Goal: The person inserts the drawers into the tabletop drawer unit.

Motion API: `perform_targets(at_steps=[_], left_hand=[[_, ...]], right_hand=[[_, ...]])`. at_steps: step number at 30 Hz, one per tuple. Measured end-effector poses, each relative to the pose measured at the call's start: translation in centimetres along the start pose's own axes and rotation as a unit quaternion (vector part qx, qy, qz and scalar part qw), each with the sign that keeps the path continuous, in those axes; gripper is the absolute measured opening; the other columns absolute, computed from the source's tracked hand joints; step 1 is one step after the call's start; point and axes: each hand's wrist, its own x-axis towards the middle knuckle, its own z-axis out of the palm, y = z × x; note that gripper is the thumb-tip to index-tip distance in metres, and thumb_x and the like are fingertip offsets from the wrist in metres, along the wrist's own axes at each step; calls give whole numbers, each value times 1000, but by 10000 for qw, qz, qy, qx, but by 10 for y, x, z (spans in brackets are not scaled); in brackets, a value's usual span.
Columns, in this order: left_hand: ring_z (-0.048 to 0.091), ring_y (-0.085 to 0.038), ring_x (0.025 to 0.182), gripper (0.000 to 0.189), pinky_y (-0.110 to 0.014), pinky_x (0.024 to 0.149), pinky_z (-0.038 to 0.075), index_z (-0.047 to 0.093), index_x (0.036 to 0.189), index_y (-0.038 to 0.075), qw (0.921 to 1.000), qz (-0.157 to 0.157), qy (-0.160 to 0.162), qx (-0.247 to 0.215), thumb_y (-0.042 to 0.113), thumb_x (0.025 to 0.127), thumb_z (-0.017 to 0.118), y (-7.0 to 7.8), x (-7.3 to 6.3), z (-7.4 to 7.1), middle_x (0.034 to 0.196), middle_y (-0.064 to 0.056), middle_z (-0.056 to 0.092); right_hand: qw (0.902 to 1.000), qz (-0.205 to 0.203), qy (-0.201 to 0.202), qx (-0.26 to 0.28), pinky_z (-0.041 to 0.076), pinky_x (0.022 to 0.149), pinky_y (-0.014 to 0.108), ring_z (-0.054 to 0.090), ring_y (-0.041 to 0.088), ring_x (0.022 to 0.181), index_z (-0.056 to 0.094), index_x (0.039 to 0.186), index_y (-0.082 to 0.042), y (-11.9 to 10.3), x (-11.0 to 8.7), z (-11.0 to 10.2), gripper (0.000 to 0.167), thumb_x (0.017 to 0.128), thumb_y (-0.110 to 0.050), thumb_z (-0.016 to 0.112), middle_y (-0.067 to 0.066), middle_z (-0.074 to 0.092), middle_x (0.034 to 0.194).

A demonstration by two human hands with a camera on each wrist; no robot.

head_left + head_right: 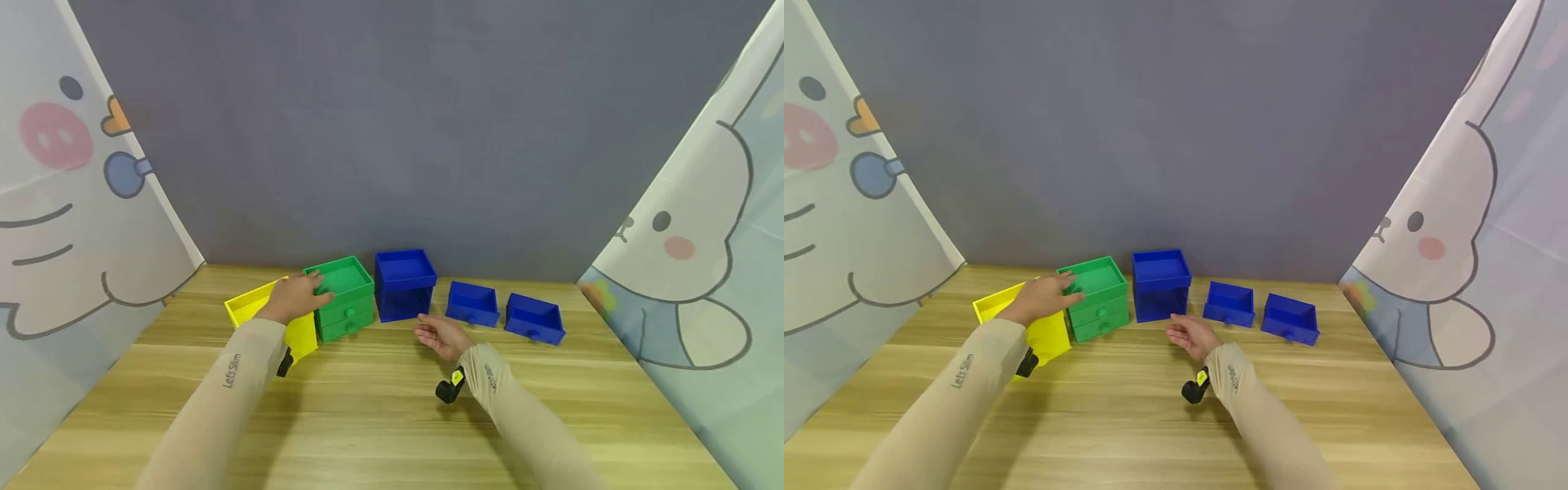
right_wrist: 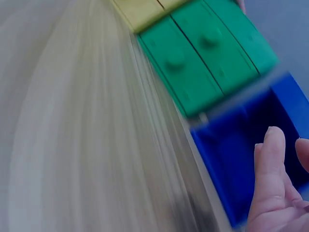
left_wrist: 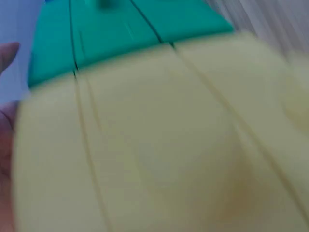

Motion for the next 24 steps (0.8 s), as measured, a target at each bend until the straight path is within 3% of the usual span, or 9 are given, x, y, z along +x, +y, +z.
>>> perform_targets(at_steps=[3, 5, 8, 11, 16, 20, 24], left_hand=[[34, -48, 132, 59, -65, 103, 28, 45, 141, 0, 9988, 434, 172, -115, 38, 97, 52, 17, 10, 8, 147, -20, 39], [32, -48, 134, 60, -65, 104, 26, 43, 143, 3, 9974, 653, 247, -190, 39, 96, 54, 27, 16, 14, 148, -16, 39], [30, -45, 136, 61, -64, 104, 26, 42, 145, 7, 9947, 960, 305, -197, 40, 95, 56, 44, 24, 23, 148, -12, 40], [26, -43, 139, 63, -63, 106, 24, 40, 147, 8, 9933, 1090, 274, -273, 40, 95, 57, 57, 30, 30, 149, -9, 38], [16, -37, 143, 68, -60, 110, 16, 32, 151, 12, 9938, 1003, 136, -458, 38, 94, 59, 68, 36, 37, 153, -5, 32], [13, -35, 144, 67, -60, 111, 14, 32, 151, 14, 9948, 945, 28, -384, 37, 94, 59, 72, 38, 38, 154, -4, 30], [11, -34, 145, 66, -58, 112, 13, 33, 150, 14, 9959, 878, -90, -189, 38, 95, 57, 75, 41, 39, 155, -3, 29]], right_hand=[[9997, -51, 222, 48, 53, 63, 16, 65, 5, 63, 48, 123, 9, -4, -7, -23, 27, 103, -6, 42, 2, 66, 73], [9995, -45, 296, 27, 53, 64, 16, 65, 4, 64, 34, 138, 12, -5, -11, -34, 40, 103, -7, 40, 1, 66, 75], [9991, -49, 429, 55, 53, 65, 16, 65, 4, 64, 24, 144, 11, -8, -17, -48, 48, 103, -7, 39, 1, 66, 77], [9977, -78, 640, 185, 53, 64, 16, 65, 5, 63, 33, 139, 10, -10, -22, -57, 41, 103, -8, 40, 2, 65, 75], [9958, -124, 732, 526, 54, 63, 17, 66, 6, 62, 52, 114, -1, -14, -29, -66, 19, 103, -9, 39, 3, 66, 75], [9959, -179, 594, 655, 54, 64, 17, 66, 8, 63, 59, 98, -5, -17, -32, -71, 21, 104, -10, 38, 5, 66, 75], [9952, -132, 644, 725, 54, 65, 18, 66, 8, 62, 52, 110, 0, -17, -34, -73, 20, 104, -9, 36, 5, 66, 75]])
